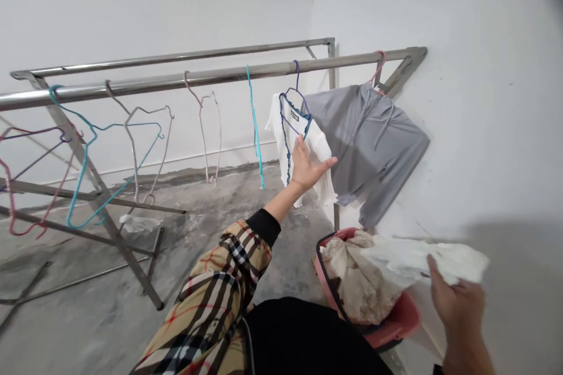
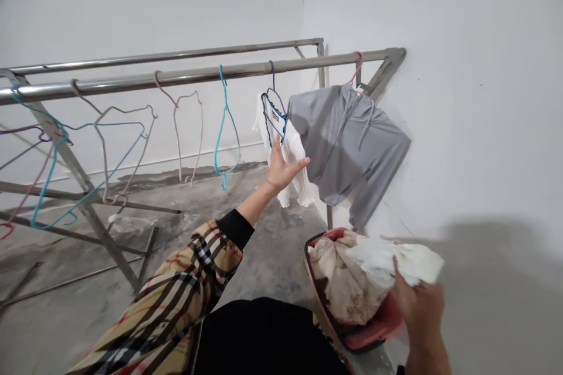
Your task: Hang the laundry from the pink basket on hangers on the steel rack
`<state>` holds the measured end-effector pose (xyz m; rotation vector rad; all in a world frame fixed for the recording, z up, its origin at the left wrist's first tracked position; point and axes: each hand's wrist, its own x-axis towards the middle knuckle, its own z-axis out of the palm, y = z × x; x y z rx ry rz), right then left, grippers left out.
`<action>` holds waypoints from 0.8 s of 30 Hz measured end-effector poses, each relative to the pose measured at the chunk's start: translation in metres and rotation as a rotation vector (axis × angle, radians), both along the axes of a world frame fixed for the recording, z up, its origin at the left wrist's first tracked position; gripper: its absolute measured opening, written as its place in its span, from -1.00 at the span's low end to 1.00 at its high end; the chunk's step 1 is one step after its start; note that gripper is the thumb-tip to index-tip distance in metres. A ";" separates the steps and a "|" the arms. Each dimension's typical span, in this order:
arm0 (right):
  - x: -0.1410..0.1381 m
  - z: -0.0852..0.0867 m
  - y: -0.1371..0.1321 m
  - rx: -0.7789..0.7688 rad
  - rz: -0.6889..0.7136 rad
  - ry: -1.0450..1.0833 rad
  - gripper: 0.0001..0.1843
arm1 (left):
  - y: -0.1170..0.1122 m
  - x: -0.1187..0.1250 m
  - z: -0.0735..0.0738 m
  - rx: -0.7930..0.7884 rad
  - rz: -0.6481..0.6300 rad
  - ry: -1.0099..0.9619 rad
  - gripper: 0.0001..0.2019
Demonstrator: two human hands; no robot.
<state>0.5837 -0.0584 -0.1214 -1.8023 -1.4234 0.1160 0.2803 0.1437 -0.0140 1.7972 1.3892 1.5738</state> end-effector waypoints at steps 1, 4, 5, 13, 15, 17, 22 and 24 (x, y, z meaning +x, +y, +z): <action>-0.001 -0.011 0.005 -0.096 0.024 0.006 -0.44 | 0.005 0.002 0.005 0.010 0.018 -0.005 0.15; -0.012 -0.050 0.011 -0.419 0.094 0.001 -0.36 | 0.019 0.004 0.017 0.004 0.013 -0.035 0.18; -0.018 -0.063 0.009 -0.503 0.154 0.014 -0.33 | 0.023 0.004 0.020 -0.022 -0.007 -0.050 0.20; -0.067 -0.111 -0.018 -0.890 0.558 0.082 -0.27 | 0.022 0.007 0.029 -0.186 0.006 0.012 0.08; -0.071 -0.106 -0.013 -0.892 0.576 0.075 -0.26 | 0.016 0.013 0.034 -0.203 0.043 0.037 0.05; -0.074 -0.097 -0.005 -0.873 0.579 0.078 -0.27 | 0.012 0.019 0.039 -0.223 0.069 0.046 0.04; -0.080 -0.080 0.004 -0.848 0.571 0.079 -0.37 | 0.013 0.025 0.046 -0.254 0.059 0.046 -0.06; -0.083 -0.079 0.003 -0.848 0.567 0.075 -0.39 | 0.013 0.024 0.047 -0.257 0.035 0.015 -0.11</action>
